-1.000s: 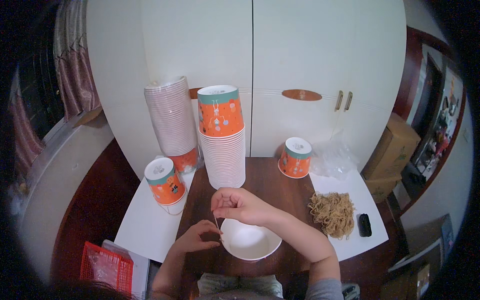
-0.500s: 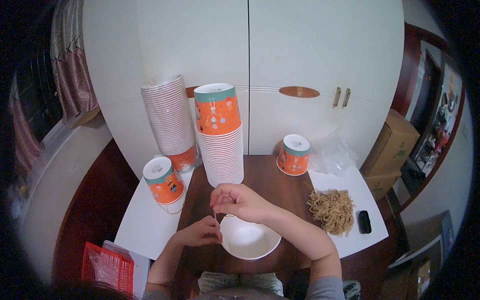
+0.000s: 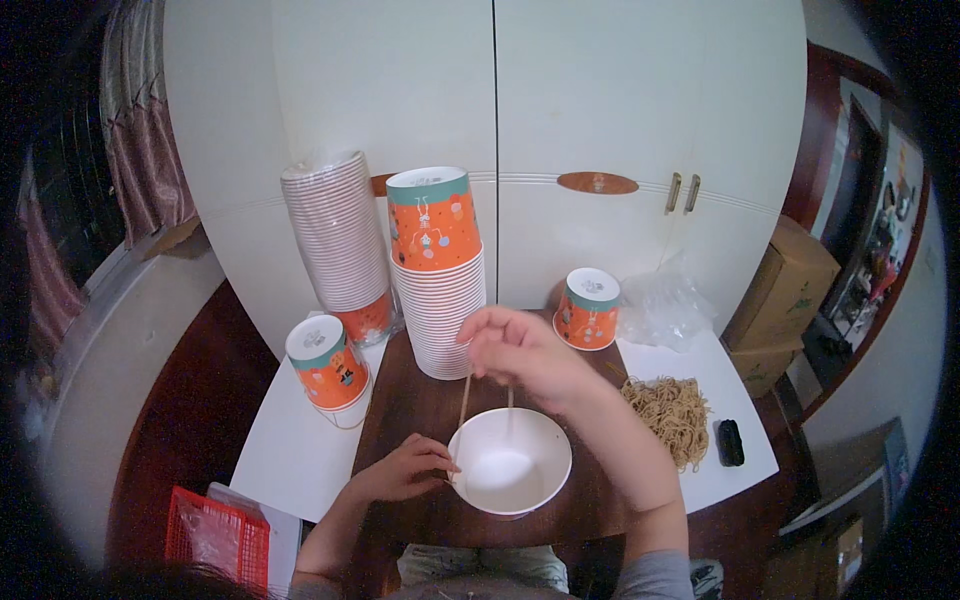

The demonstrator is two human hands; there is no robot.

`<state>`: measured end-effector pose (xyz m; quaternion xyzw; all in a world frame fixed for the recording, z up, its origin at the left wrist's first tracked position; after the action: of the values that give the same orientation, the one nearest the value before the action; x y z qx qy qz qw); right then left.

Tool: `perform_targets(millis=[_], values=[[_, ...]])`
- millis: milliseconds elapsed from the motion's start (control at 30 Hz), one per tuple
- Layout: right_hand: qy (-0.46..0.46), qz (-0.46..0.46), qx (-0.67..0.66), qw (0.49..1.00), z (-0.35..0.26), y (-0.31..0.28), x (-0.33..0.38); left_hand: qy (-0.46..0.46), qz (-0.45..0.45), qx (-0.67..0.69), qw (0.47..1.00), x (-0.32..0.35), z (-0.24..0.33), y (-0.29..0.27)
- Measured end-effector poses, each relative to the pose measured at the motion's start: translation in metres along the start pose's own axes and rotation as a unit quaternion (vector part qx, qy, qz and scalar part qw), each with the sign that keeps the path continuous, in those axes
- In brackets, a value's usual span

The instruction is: Tying paper bowls together with strings for packaging.

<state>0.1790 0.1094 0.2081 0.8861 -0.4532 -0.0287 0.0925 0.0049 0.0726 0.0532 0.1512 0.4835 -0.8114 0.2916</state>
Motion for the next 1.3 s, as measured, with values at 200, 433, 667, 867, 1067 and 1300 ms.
perform_targets(millis=[200, 433, 667, 867, 1067, 1300], values=[[-0.069, 0.045, -0.073, 0.994, -0.029, -0.023, 0.019, -0.021, 0.011, -0.147, 0.989, 0.001, -0.014, -0.002], [-0.184, 0.058, -0.145, 0.970, -0.046, -0.045, 0.051, 0.040, 0.032, -0.294, 0.955, -0.029, 0.024, 0.034], [-0.152, 0.065, -0.244, 0.956, -0.007, -0.010, 0.041, -0.054, 0.131, -0.303, 0.942, -0.072, 0.040, 0.069], [-0.113, 0.035, -0.328, 0.937, 0.036, -0.014, 0.030, -0.182, 0.314, 0.178, 0.915, -0.064, 0.025, 0.061], [-0.093, 0.030, -0.282, 0.954, 0.054, 0.000, 0.026, -0.197, 0.359, 0.401, 0.819, -0.062, 0.030, 0.033], [-0.126, 0.090, -0.133, 0.979, 0.078, 0.007, 0.014, -0.250, 0.297, 0.445, 0.807, -0.042, 0.014, 0.032]])
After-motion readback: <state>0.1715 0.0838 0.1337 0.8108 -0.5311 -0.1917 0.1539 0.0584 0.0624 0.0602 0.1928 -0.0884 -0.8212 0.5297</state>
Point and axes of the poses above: each hand's wrist, its own x-axis away from the middle knuckle, its own y-axis out of the palm, z = x × y, the point moved 4 cm from there along -x, towards the middle knuckle, and after that the axes turned 13 degrees about y, right-handed, at the moved point
